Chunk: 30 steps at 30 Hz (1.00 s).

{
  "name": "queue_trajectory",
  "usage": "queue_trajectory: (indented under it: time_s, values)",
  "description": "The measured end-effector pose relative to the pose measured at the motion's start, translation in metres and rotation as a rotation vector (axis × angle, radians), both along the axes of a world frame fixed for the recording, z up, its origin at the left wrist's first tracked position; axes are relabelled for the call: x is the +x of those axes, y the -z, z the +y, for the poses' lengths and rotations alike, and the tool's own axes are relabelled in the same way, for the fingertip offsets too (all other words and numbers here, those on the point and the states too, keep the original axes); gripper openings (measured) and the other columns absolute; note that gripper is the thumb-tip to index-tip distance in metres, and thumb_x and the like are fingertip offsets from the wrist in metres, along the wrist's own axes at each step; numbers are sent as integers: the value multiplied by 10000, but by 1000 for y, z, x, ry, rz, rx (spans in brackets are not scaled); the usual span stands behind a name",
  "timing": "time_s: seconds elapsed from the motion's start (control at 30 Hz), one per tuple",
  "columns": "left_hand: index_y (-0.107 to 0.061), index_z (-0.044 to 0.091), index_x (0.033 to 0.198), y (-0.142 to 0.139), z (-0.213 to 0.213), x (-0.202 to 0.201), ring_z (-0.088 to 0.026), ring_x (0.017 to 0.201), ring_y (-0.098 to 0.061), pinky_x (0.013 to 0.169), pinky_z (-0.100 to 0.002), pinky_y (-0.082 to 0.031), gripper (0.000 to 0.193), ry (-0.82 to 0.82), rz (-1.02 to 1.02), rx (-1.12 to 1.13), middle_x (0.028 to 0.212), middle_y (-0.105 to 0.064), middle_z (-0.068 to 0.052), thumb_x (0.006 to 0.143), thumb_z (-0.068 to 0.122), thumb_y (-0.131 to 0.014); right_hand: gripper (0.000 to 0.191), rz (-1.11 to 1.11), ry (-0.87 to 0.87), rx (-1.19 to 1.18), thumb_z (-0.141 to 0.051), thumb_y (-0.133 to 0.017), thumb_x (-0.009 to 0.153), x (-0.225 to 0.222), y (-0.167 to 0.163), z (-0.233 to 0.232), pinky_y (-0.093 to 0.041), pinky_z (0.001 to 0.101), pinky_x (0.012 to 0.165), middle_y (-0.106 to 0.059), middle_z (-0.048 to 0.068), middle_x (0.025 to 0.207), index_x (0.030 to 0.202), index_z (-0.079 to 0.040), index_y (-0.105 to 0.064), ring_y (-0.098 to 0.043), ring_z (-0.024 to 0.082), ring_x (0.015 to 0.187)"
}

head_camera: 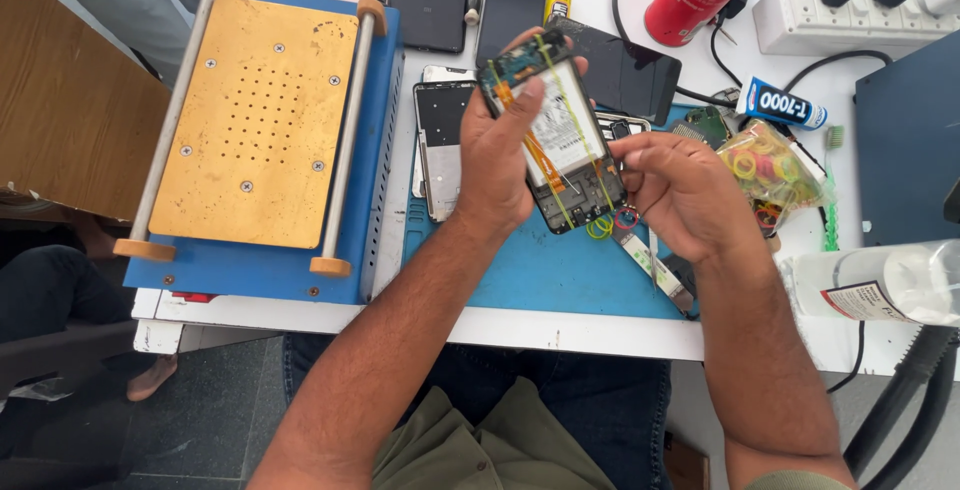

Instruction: The person secures a disassembled smartphone by wrapping multiple rubber bands around its chassis to hold the internal components in place. The person then adjusts the bands to ensure the phone remains tightly bound.

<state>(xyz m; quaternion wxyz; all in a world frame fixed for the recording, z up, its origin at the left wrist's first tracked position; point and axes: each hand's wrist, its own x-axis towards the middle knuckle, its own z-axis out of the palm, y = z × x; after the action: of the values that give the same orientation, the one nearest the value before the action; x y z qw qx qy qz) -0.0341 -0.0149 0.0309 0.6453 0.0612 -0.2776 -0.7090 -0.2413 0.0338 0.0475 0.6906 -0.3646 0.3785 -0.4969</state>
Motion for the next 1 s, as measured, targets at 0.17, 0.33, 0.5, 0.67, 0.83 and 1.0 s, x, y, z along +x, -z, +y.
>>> queue_trajectory:
  time_s: [0.17,0.33,0.5,0.67,0.83,1.0]
  values:
    - [-471,9,1486,0,-4,5,-287,1277,-640,986,-433,-651,425,36,92,72,1390,-619,-212,1085,112,-565,349,-133,20,86,-139,-548,984,5,-13,1,-589,379,725,-681,188,1217,1257,66,-619,-733,257,878]
    - [-467,9,1503,1,0,3,-290,1309,-628,962,-437,-641,451,128,36,7,1410,-618,-205,1082,125,-581,296,20,182,-98,-110,-530,1049,4,-22,-1,-600,367,878,-648,199,1300,1297,41,-588,-706,221,907]
    - [-476,22,1484,2,5,-2,-290,1337,-616,1019,-423,-634,425,165,-90,-32,1400,-624,-203,1090,142,-581,254,215,161,-193,-114,-533,1075,12,-15,2,-596,348,899,-680,136,1182,1276,27,-601,-706,173,944]
    - [-478,27,1468,5,5,-5,-278,1299,-635,1005,-411,-634,409,189,-100,-5,1375,-632,-209,1088,142,-574,297,364,128,-260,-172,-577,1080,19,-11,5,-589,315,865,-708,93,1101,1291,34,-605,-701,140,922]
    - [-481,31,1455,7,4,-5,-248,1235,-674,985,-396,-650,405,157,-125,6,1346,-643,-207,1077,133,-584,343,523,120,-295,-146,-628,1040,25,-12,8,-586,265,872,-741,102,1073,1325,43,-601,-702,103,966]
    - [-476,51,1452,7,4,-6,-236,1160,-704,943,-372,-658,416,117,-155,13,1279,-669,-230,1061,111,-603,462,583,83,-236,-85,-715,951,26,-16,8,-546,234,785,-750,113,1012,1380,27,-585,-690,103,911]
